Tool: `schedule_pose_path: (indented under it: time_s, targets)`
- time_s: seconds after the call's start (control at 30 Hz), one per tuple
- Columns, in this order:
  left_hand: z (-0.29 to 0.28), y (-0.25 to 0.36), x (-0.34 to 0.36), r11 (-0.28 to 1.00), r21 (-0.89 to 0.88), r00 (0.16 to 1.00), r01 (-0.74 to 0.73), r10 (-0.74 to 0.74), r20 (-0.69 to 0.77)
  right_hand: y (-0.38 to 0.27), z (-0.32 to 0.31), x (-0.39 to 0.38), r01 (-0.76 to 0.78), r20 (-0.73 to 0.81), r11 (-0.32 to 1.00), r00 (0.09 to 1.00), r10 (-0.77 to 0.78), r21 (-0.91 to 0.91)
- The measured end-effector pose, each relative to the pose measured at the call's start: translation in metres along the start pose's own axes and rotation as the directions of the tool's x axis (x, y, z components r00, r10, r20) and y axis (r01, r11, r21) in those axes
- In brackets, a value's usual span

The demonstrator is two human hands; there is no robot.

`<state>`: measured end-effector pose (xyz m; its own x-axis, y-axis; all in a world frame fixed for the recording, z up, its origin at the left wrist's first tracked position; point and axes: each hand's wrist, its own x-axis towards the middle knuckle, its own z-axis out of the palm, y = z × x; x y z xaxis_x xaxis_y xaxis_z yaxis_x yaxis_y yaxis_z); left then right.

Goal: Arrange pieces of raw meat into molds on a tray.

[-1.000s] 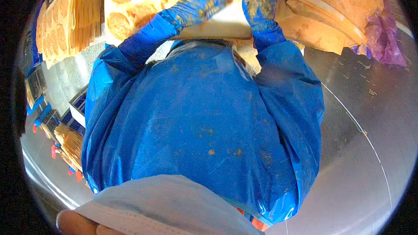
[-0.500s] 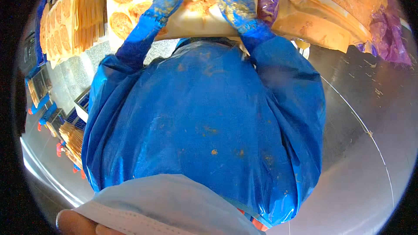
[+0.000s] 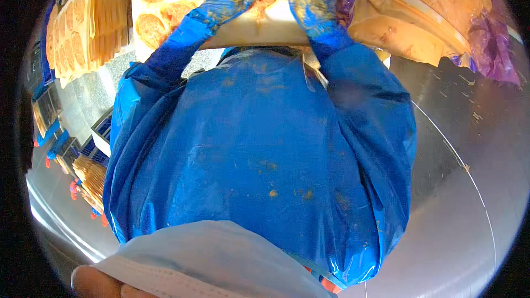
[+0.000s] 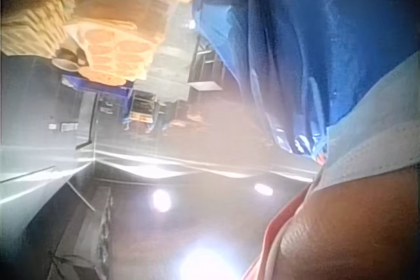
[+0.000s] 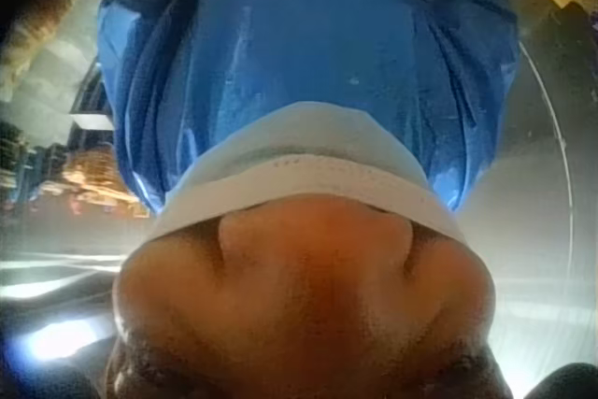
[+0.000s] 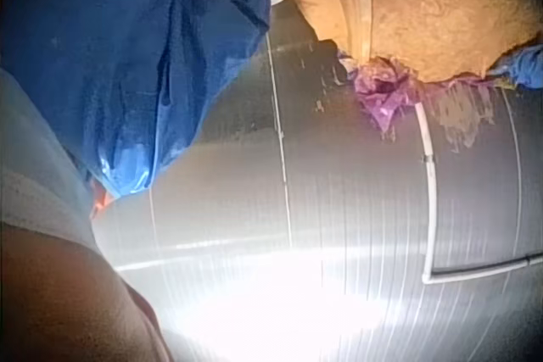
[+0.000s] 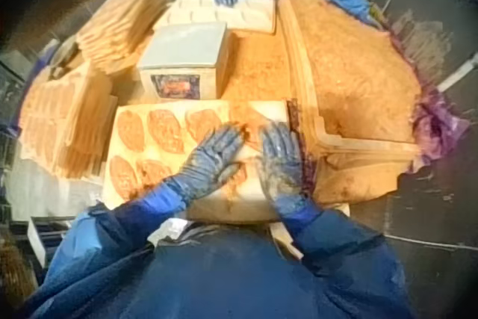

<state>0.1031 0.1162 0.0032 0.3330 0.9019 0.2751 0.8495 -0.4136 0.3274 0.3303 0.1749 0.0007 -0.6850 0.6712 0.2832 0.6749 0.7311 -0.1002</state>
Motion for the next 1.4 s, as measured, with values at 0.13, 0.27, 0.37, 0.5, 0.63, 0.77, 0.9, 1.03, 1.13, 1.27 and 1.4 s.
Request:
schedule_pose_path:
  time_s: [0.13,0.27,0.37,0.5,0.63,0.77,0.9,1.03,1.13,1.27,1.4]
  targets:
    - [0.024,-0.019,0.021,0.996,0.042,0.996,0.081,-0.083,0.041,0.004,0.028,-0.014,0.011,0.016,0.996,1.000,-0.013,0.092]
    - [0.024,-0.017,0.062,0.965,0.093,0.946,0.245,-0.216,-0.242,0.008,0.000,-0.009,-0.103,0.038,0.986,0.994,0.099,0.128]
    - [0.053,-0.029,0.075,0.979,0.129,0.987,0.156,-0.151,-0.048,0.000,0.009,0.003,-0.061,0.004,0.998,0.998,0.060,0.036]
    - [0.029,-0.043,0.065,0.996,-0.039,0.996,0.086,-0.087,-0.030,0.021,0.005,-0.026,-0.060,0.125,0.998,0.991,0.056,0.022]
    - [0.007,-0.023,0.010,0.986,0.047,0.954,0.158,-0.140,-0.264,-0.002,-0.020,-0.004,-0.127,-0.039,0.972,0.990,0.137,0.198]
    - [-0.025,0.003,-0.036,0.957,-0.080,0.909,0.278,-0.289,-0.300,0.019,0.005,-0.001,0.063,-0.027,0.986,0.998,-0.059,0.154]
    - [-0.020,0.042,-0.064,0.887,-0.149,0.891,0.437,-0.450,-0.064,-0.020,0.007,0.005,-0.260,0.406,0.588,0.905,-0.128,0.766]
    - [0.005,0.045,-0.071,0.908,0.124,0.916,0.401,-0.397,-0.051,-0.013,0.059,-0.031,0.216,0.048,0.893,0.966,-0.255,0.396]
    - [0.007,0.042,-0.100,0.910,-0.130,0.915,0.393,-0.402,-0.044,-0.025,0.016,-0.031,0.047,0.199,0.847,0.964,-0.178,0.530]
    - [-0.011,0.075,-0.072,0.334,-0.897,0.855,0.290,-0.512,0.085,-0.025,-0.009,-0.035,-0.081,0.203,0.739,0.976,-0.076,0.668]
    - [-0.003,0.076,-0.054,0.549,-0.791,0.904,0.270,-0.428,0.011,-0.004,0.023,-0.031,0.452,-0.162,0.790,0.891,-0.424,0.415]
